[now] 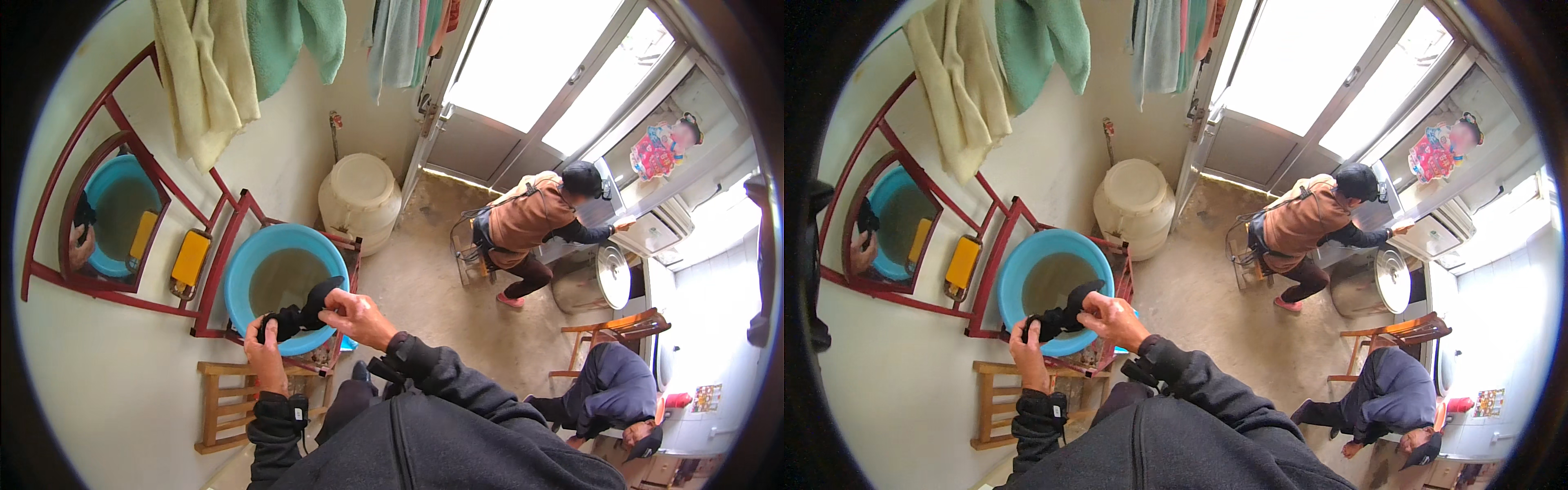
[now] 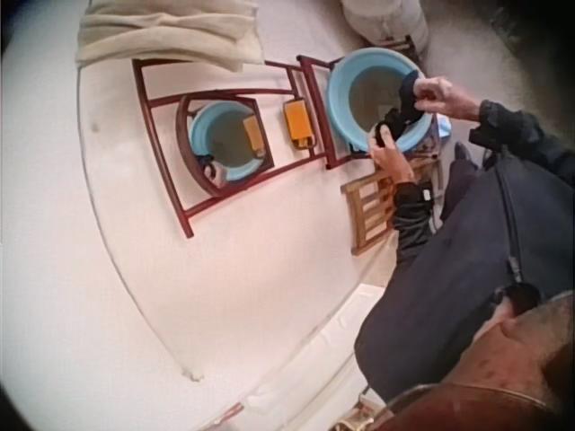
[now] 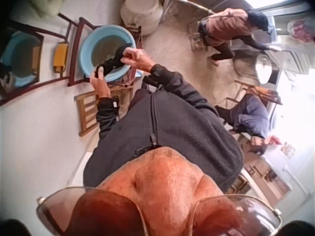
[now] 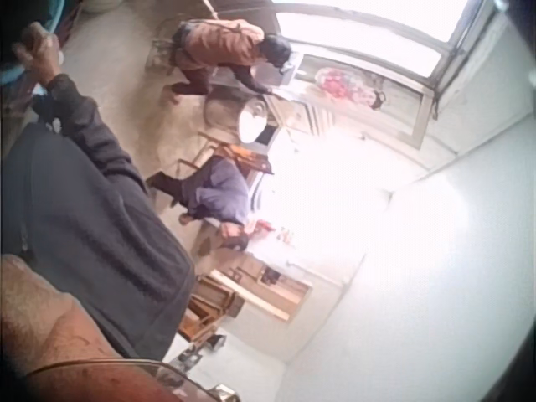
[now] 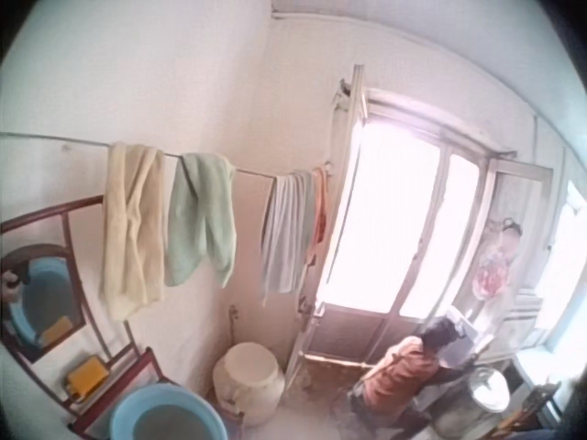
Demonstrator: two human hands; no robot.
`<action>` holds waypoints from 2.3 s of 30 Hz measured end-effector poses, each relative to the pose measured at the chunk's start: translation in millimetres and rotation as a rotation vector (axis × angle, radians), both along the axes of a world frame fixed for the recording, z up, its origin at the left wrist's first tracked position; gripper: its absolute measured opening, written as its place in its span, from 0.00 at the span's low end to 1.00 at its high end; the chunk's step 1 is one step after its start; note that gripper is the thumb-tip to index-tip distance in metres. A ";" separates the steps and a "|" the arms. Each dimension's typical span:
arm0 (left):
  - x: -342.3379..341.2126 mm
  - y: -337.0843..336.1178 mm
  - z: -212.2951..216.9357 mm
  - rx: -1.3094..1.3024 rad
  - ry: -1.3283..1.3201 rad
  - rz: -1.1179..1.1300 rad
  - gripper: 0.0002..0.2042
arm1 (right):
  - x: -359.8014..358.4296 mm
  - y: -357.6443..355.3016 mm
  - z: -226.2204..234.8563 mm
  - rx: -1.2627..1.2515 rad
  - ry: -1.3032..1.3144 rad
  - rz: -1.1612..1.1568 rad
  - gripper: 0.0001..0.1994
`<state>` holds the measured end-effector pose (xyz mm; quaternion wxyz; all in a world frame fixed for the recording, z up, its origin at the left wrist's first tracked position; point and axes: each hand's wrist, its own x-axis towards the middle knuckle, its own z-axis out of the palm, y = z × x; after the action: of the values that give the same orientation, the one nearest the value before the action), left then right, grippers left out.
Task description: The person wipes a wall calendar and a wooden cabinet surface with a black cloth, then moves to a blue basin to wet and wring the cloth. The person returns to wipe the cabinet again before the clip ends.
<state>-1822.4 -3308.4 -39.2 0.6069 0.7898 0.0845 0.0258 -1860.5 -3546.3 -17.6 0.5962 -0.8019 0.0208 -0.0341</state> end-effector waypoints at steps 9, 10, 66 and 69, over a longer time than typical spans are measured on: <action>43.2 9.2 -38.7 0.256 -0.039 -0.090 0.17 | 68.0 5.9 -65.0 -0.383 -0.178 -0.030 0.11; 46.5 9.7 -46.4 0.264 -0.116 -0.082 0.17 | 76.7 3.9 -76.5 -0.389 -0.198 -0.027 0.10; 67.0 -15.3 -148.6 0.545 0.172 -0.067 0.11 | 166.4 19.1 -173.1 -1.129 -0.177 0.590 0.07; 67.4 -10.7 -132.3 0.276 0.123 0.092 0.13 | 165.8 12.8 -168.9 -0.964 -0.161 0.493 0.06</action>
<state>-1755.0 -3319.1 -171.4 0.4845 0.8611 0.1532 0.0164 -1694.8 -3533.5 -186.5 0.1510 -0.9602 -0.2315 0.0399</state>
